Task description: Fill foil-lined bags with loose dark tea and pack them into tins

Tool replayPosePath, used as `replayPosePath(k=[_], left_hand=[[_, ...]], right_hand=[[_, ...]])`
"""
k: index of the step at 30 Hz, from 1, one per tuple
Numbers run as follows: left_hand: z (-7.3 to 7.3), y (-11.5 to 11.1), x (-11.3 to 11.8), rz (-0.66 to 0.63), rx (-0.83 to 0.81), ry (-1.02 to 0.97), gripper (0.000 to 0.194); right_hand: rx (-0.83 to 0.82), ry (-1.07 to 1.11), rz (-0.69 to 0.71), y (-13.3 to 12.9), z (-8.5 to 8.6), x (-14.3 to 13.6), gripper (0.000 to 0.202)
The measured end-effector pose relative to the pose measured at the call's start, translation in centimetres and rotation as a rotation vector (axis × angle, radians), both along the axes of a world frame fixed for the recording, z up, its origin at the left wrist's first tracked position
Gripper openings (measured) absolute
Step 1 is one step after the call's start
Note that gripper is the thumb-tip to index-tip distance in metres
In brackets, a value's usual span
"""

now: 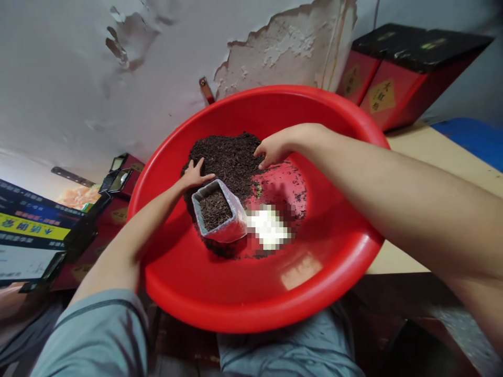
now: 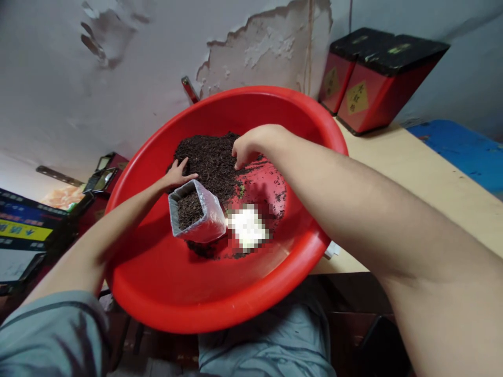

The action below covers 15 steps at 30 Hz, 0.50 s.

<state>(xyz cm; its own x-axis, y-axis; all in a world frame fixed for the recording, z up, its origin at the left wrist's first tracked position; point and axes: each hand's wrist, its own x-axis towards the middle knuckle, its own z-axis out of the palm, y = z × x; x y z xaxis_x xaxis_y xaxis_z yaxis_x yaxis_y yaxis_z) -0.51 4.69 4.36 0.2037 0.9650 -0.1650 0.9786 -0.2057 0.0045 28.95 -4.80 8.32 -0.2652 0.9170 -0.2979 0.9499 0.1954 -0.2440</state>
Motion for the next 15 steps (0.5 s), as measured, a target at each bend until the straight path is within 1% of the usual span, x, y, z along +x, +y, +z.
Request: replayPosePath(k=[1, 3, 6, 8, 11, 13, 15], left_hand=[[-0.8, 0.0, 0.1, 0.033, 0.01, 0.007, 0.095], [-2.2, -0.4, 0.3, 0.063, 0.062, 0.007, 0.085], [-3.8, -1.3, 0.2, 0.021, 0.106, -0.016, 0.064], [-4.4, -1.6, 0.0, -0.011, 0.085, -0.032, 0.053], [-4.3, -1.4, -0.2, -0.038, 0.034, -0.061, 0.043], [-3.8, -0.9, -0.1, -0.048, 0.01, -0.093, 0.037], [-2.8, -0.3, 0.2, -0.03, -0.019, -0.13, 0.027]], right_hand=[[0.0, -0.006, -0.006, -0.1, 0.1, -0.1, 0.049], [0.029, -0.006, -0.002, -0.3, 0.3, -0.2, 0.046], [0.099, 0.011, 0.039, -0.2, 0.5, -0.3, 0.05], [0.126, 0.016, 0.062, -0.1, 0.6, -0.3, 0.054], [0.135, 0.007, 0.063, -0.2, 1.0, -0.2, 0.055], [0.125, -0.006, 0.049, -0.5, 1.2, -0.3, 0.052], [0.108, -0.017, 0.04, -0.7, 1.5, -0.4, 0.049]])
